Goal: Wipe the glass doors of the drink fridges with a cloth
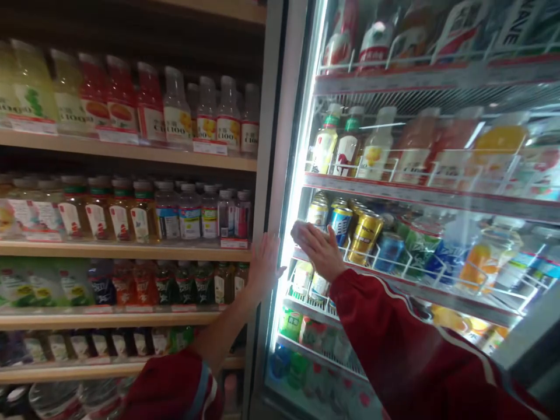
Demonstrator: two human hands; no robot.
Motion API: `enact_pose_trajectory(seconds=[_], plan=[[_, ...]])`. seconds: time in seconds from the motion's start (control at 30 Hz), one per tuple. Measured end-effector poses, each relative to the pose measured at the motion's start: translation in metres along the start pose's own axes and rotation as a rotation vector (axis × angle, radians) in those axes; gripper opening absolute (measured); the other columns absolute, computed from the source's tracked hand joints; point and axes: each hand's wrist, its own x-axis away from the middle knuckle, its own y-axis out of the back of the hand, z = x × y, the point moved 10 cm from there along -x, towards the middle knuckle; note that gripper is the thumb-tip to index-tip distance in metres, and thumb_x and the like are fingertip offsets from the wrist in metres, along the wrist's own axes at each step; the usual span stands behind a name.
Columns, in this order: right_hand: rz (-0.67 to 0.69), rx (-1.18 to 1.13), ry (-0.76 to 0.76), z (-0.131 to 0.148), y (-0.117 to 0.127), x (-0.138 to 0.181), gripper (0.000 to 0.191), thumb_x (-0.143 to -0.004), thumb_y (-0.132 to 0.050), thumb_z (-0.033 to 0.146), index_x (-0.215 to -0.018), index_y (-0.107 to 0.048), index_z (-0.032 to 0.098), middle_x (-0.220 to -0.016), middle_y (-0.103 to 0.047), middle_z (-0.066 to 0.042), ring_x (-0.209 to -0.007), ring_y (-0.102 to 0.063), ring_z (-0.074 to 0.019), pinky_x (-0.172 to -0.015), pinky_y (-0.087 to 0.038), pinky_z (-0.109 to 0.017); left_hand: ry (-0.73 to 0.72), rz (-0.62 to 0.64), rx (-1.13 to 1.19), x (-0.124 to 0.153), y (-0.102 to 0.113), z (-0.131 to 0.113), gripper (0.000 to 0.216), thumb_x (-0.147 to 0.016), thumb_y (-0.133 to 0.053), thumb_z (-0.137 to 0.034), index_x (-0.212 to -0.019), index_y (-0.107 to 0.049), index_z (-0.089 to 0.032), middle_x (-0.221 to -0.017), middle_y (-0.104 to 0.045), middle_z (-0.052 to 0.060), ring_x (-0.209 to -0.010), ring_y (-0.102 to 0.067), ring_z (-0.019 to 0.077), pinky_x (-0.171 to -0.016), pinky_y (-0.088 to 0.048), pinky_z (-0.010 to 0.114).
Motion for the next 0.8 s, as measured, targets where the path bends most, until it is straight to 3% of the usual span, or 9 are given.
enact_pose_trajectory(seconds=[0.1, 0.3, 0.53, 0.73, 0.8], plan=[[0.009, -0.005, -0.050, -0.012, 0.003, 0.003, 0.044, -0.091, -0.045, 0.013, -0.132, -0.048, 0.027, -0.140, -0.050, -0.005, -0.137, -0.035, -0.0190, -0.118, 0.004, -0.050, -0.027, -0.029, 0.024, -0.003, -0.001, -0.010, 0.078, -0.080, -0.062, -0.034, -0.145, -0.024, -0.015, -0.151, -0.023, 0.019, -0.143, -0.013, 0.0292, -0.113, -0.016, 0.056], [0.092, -0.055, 0.077, 0.008, -0.005, 0.032, 0.042, -0.090, -0.044, 0.009, -0.126, -0.053, 0.028, -0.135, -0.056, -0.001, -0.134, -0.039, -0.0166, -0.118, 0.001, -0.051, -0.072, -0.020, 0.045, -0.008, -0.009, -0.021, 0.076, -0.081, -0.061, -0.035, -0.144, -0.025, -0.014, -0.151, -0.024, 0.020, -0.143, -0.013, 0.0296, -0.113, -0.015, 0.057], [0.085, -0.055, -0.149, -0.057, 0.016, 0.012, 0.048, -0.093, -0.040, 0.016, -0.139, -0.039, 0.030, -0.149, -0.037, -0.002, -0.144, -0.016, -0.0192, -0.115, 0.008, -0.057, -0.072, 0.042, 0.112, -0.016, -0.014, -0.023, 0.075, -0.082, -0.060, -0.035, -0.144, -0.023, -0.016, -0.154, -0.017, 0.016, -0.144, -0.004, 0.0260, -0.115, -0.005, 0.055], [0.167, -0.151, -0.036, -0.027, -0.001, 0.035, 0.037, -0.096, -0.037, 0.022, -0.132, -0.047, 0.030, -0.144, -0.045, 0.000, -0.141, -0.027, -0.0156, -0.117, 0.004, -0.053, -0.127, 0.058, 0.198, -0.019, -0.009, -0.027, 0.071, -0.083, -0.057, -0.038, -0.144, -0.024, -0.021, -0.155, -0.019, 0.010, -0.145, -0.002, 0.0230, -0.114, 0.004, 0.053], [0.182, -0.149, -0.059, -0.033, 0.001, 0.031, 0.035, -0.098, -0.034, 0.024, -0.130, -0.049, 0.027, -0.144, -0.045, -0.001, -0.141, -0.027, -0.0162, -0.116, 0.004, -0.056, -0.153, 0.075, 0.219, -0.021, -0.007, -0.030, 0.069, -0.084, -0.056, -0.040, -0.144, -0.025, -0.023, -0.155, -0.020, 0.008, -0.145, -0.003, 0.0229, -0.114, 0.005, 0.053]])
